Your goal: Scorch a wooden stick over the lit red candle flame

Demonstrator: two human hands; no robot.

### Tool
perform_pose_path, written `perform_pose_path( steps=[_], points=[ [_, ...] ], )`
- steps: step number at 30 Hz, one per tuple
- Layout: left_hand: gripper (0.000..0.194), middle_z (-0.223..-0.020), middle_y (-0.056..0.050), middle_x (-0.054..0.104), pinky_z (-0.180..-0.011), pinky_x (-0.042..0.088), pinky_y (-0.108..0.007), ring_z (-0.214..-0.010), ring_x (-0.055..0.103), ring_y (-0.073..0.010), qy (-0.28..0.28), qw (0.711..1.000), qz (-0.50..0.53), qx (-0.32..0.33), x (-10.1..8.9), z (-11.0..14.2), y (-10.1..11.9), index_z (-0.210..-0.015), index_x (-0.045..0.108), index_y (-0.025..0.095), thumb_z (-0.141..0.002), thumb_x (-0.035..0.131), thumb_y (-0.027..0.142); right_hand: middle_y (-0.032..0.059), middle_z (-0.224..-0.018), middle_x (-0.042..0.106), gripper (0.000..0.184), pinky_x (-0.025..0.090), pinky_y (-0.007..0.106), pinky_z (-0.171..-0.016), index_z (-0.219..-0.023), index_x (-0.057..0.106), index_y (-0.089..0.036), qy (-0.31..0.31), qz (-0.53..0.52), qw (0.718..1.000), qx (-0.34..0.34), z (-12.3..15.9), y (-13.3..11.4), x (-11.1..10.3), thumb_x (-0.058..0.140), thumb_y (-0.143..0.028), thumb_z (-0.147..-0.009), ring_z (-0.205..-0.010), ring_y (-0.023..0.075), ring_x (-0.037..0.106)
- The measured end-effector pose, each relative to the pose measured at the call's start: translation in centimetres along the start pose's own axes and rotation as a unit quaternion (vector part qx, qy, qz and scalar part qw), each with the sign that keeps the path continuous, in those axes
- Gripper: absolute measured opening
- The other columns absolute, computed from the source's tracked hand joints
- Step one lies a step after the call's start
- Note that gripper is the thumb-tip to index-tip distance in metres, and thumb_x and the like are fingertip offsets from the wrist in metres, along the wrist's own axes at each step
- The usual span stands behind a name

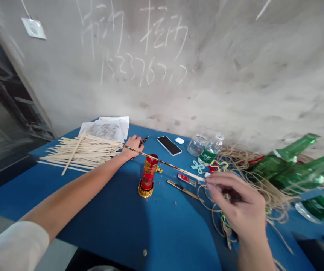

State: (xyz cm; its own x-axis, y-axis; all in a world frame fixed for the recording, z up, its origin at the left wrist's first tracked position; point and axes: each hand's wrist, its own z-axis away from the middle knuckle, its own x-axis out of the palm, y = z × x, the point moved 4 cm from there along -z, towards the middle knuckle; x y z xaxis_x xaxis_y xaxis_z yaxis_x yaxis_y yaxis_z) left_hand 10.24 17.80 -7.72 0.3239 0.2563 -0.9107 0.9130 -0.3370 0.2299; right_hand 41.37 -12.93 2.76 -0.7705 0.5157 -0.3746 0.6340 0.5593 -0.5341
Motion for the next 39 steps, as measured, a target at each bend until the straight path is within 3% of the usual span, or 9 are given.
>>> perform_pose_path(
  steps=[17,25,39],
  points=[
    [0.029,-0.136,-0.016,0.068,-0.111,0.056,-0.047,-0.127,0.065,-0.0360,-0.002,1.000,0.003,0.002,0.0,0.0,0.0,-0.128,0.072,0.019,-0.105,0.058,0.028,0.0044,-0.099,0.082,0.013,0.060,0.029,-0.060,-0.097,0.088,-0.031,0.006,0.003,1.000,-0.005,0.1,0.0,0.1,0.088,-0.019,-0.092,-0.090,0.0227,0.078],
    [0.030,-0.138,-0.017,0.067,-0.112,0.055,-0.048,-0.129,0.064,-0.0365,-0.002,1.000,0.002,0.001,-0.2,0.2,0.0,-0.130,0.072,0.019,-0.105,0.059,0.028,0.0026,-0.096,0.081,0.012,0.053,0.026,-0.044,-0.104,0.089,-0.031,0.007,-0.054,0.996,0.065,0.4,0.9,0.4,0.088,-0.025,-0.094,-0.054,0.0111,0.063],
    [0.030,-0.139,-0.016,0.067,-0.112,0.056,-0.048,-0.128,0.064,-0.0365,0.001,1.000,0.001,0.001,-0.3,0.3,0.0,-0.130,0.072,0.020,-0.103,0.061,0.027,0.0049,-0.092,0.084,0.011,0.053,0.027,-0.042,-0.102,0.090,-0.030,0.013,-0.061,0.993,0.101,0.4,0.6,0.8,0.090,-0.035,-0.093,-0.049,0.0123,0.062]
  ],
)
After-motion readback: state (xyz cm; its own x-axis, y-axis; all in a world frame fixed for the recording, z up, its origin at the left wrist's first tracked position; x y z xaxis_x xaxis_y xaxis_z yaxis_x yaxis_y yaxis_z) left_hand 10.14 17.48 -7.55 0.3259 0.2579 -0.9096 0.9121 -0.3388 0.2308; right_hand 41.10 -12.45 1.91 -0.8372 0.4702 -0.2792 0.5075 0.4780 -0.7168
